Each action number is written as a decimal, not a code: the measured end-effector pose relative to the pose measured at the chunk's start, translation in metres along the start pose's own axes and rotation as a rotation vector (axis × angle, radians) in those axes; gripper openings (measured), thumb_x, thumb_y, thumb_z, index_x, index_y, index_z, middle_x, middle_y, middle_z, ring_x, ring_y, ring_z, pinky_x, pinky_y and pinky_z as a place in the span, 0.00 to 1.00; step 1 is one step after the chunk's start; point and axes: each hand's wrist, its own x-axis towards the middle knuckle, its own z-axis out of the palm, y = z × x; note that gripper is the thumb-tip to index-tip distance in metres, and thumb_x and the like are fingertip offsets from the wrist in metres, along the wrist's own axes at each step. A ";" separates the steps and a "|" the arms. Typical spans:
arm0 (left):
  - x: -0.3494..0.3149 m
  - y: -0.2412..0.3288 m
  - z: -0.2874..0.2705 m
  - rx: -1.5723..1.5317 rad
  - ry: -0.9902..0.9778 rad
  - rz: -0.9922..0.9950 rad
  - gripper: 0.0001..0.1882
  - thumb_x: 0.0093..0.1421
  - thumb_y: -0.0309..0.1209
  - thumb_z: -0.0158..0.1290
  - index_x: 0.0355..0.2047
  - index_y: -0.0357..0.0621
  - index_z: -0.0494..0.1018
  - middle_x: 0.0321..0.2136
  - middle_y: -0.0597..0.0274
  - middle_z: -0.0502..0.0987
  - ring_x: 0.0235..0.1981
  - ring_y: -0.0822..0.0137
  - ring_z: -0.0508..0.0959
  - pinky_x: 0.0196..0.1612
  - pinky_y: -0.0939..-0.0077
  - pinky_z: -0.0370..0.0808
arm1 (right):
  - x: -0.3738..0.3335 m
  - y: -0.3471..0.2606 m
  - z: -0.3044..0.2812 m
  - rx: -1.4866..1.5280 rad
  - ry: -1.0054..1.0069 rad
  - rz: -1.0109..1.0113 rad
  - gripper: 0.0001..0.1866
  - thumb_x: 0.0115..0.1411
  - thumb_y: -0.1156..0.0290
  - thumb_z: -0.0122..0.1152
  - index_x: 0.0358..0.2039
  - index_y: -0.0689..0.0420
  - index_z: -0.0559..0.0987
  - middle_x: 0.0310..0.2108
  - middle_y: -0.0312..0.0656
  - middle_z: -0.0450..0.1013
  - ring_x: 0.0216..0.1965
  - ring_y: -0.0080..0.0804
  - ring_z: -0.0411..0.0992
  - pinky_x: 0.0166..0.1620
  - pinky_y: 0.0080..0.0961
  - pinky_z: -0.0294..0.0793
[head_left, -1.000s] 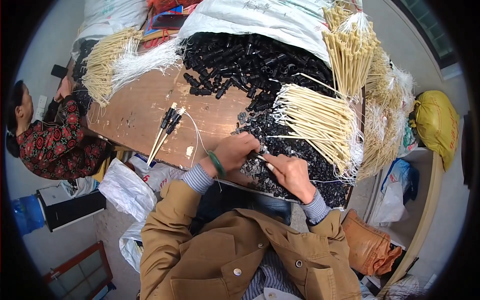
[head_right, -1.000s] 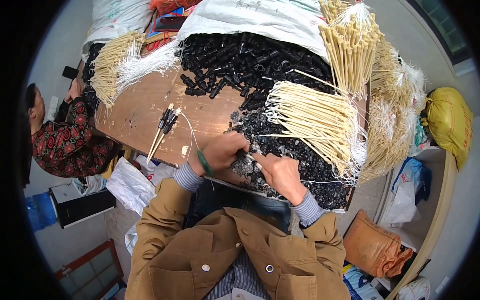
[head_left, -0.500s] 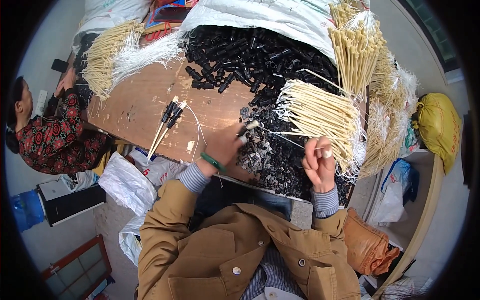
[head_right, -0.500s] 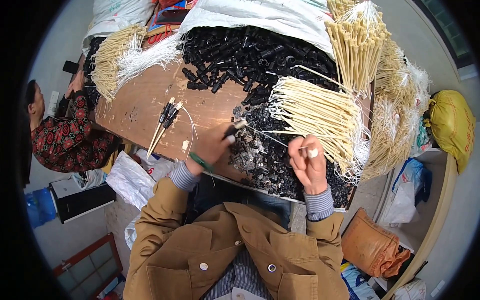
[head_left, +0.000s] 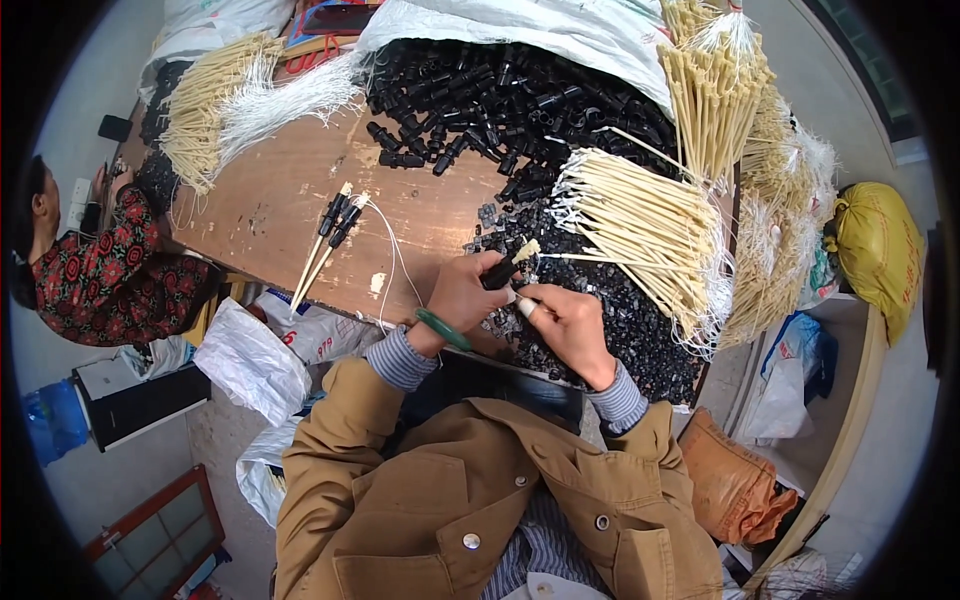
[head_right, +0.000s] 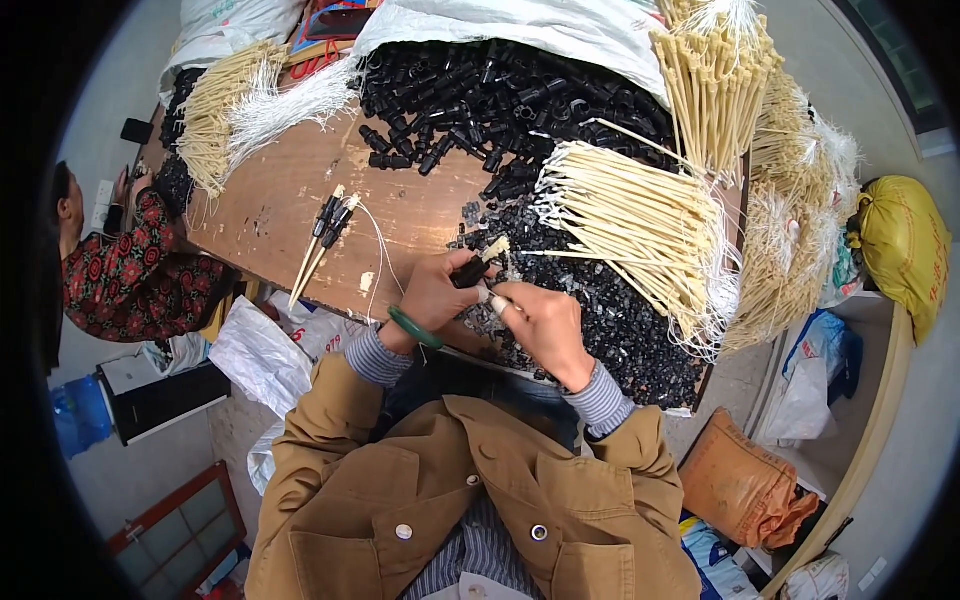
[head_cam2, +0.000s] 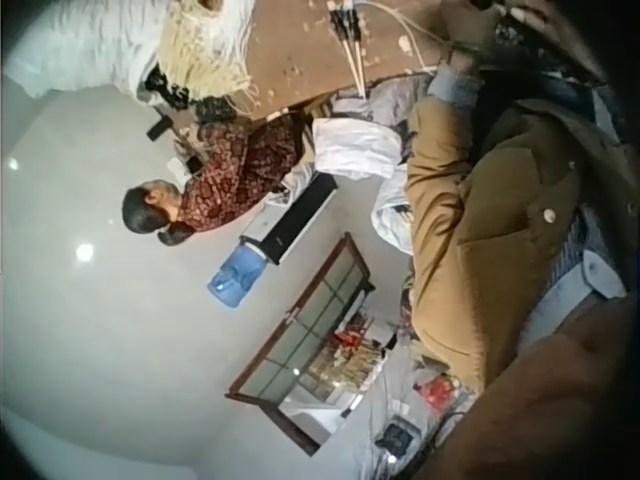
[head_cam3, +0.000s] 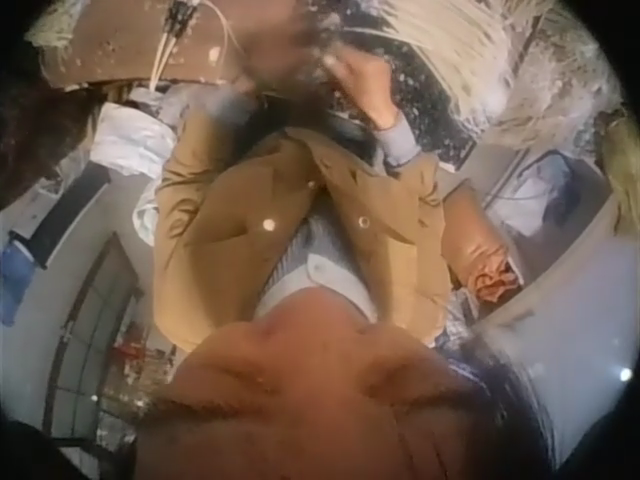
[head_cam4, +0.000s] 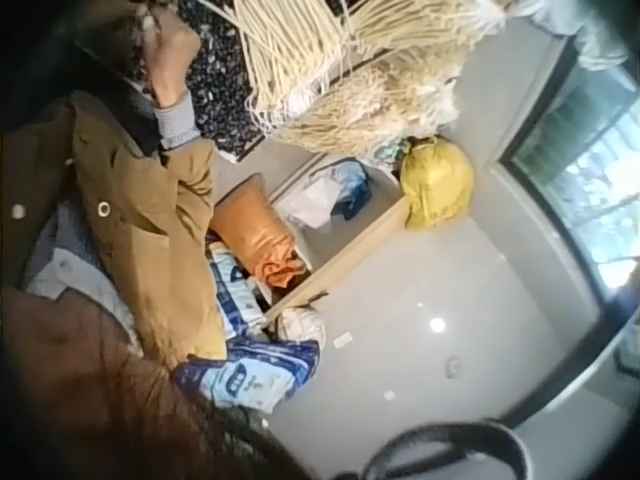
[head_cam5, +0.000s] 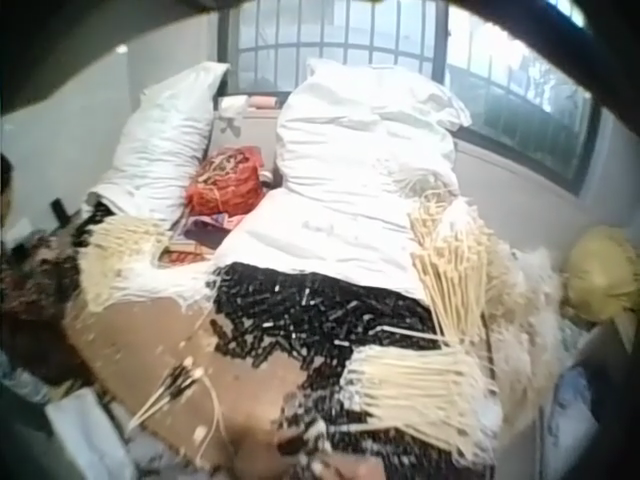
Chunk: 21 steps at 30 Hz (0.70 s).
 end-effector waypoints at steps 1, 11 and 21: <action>0.000 0.001 -0.001 -0.001 0.001 -0.002 0.15 0.47 0.22 0.54 0.38 0.41 0.76 0.27 0.64 0.79 0.25 0.71 0.74 0.33 0.80 0.72 | -0.001 0.001 -0.001 0.000 -0.002 0.001 0.06 0.50 0.76 0.65 0.31 0.58 0.80 0.15 0.32 0.69 0.13 0.22 0.59 0.19 0.19 0.58; -0.002 -0.002 -0.004 0.613 0.024 0.285 0.23 0.45 0.19 0.51 0.44 0.48 0.72 0.36 0.59 0.76 0.36 0.54 0.76 0.39 0.66 0.74 | 0.003 0.002 -0.006 -0.264 0.114 -0.053 0.05 0.52 0.77 0.59 0.30 0.57 0.80 0.15 0.36 0.70 0.12 0.25 0.60 0.19 0.21 0.60; -0.003 -0.007 0.002 0.629 -0.012 0.374 0.22 0.46 0.21 0.50 0.45 0.49 0.71 0.34 0.59 0.75 0.35 0.54 0.75 0.39 0.64 0.73 | 0.000 0.007 -0.002 -0.280 0.017 -0.050 0.05 0.52 0.78 0.58 0.31 0.57 0.79 0.16 0.37 0.72 0.13 0.29 0.62 0.20 0.23 0.62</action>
